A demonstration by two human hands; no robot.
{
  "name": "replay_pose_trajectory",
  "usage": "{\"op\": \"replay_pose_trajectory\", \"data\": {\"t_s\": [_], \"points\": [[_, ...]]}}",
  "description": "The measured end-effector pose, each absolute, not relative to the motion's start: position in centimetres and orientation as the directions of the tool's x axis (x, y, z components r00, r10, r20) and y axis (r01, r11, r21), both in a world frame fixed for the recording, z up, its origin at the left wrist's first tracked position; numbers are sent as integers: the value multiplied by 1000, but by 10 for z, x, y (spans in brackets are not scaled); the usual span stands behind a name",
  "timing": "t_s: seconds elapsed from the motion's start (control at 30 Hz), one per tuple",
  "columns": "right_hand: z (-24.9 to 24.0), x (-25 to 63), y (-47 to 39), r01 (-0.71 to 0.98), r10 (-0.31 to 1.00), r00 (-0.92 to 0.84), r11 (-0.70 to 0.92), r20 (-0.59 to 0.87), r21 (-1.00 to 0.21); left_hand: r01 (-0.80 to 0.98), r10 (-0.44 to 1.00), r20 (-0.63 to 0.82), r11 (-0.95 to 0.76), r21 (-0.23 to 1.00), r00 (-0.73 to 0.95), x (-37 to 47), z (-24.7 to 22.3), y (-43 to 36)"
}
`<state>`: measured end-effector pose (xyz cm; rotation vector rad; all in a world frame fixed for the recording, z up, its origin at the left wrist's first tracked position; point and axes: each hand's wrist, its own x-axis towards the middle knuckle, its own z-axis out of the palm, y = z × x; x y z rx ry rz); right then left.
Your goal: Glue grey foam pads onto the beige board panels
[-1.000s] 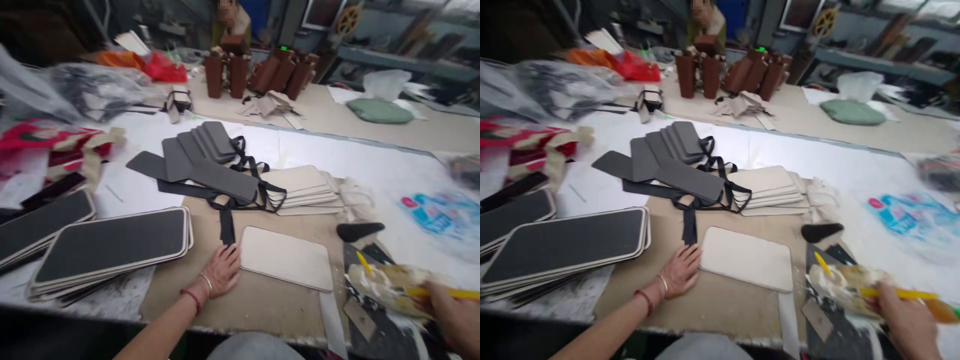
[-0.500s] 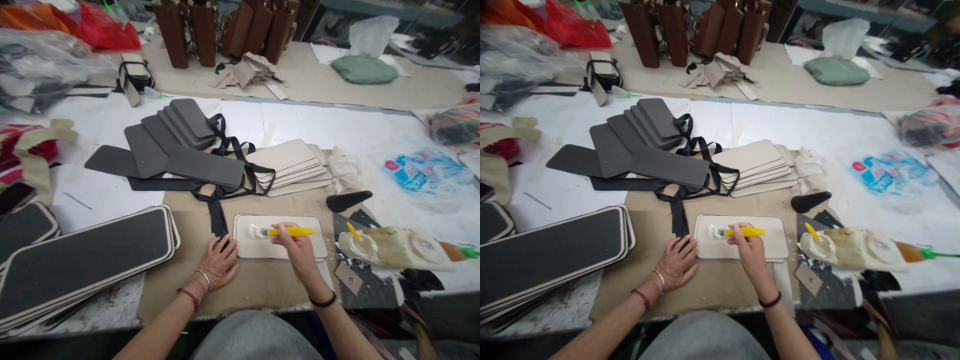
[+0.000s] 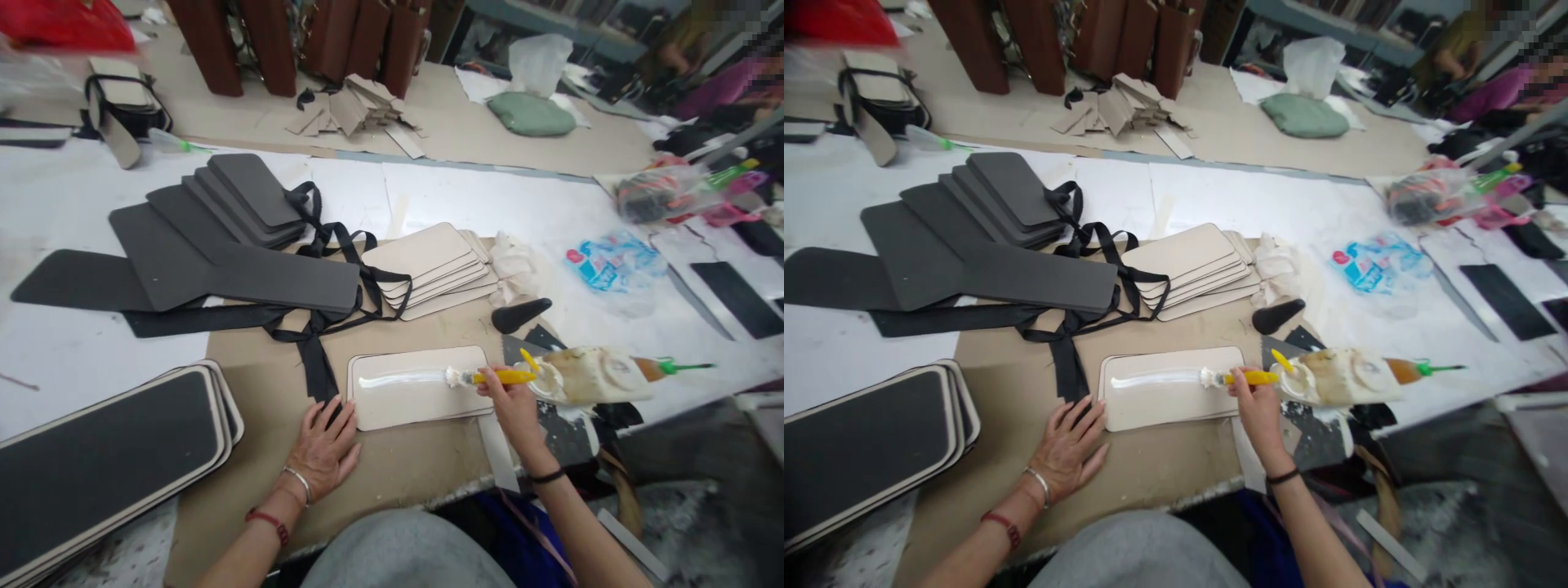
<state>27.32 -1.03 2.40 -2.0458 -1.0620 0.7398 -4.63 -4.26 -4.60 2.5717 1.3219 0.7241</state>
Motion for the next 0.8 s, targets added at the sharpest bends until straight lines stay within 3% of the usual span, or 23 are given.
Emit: {"op": "replay_pose_trajectory", "data": {"t_s": [0.2,0.33,0.53,0.63,0.73,0.8], "points": [[36,301,-18,677,849,528,-398,31,-619,725,786,355,-611,318,506,-44,-42,-41],[40,294,-16,796,887,431,-287,166,-533,726,770,371,-626,283,520,-42,-38,-39],[44,289,-12,844,924,323,-185,202,-503,724,753,387,-641,254,532,-41,-37,-37],[37,285,-9,904,941,220,-98,256,-417,721,756,391,-639,269,524,-41,-40,-38],[29,262,-10,938,974,100,-24,203,-347,718,774,386,-622,313,502,-41,-42,-39],[30,235,-13,924,987,15,49,163,-380,717,782,385,-613,333,490,-41,-43,-39]]}}
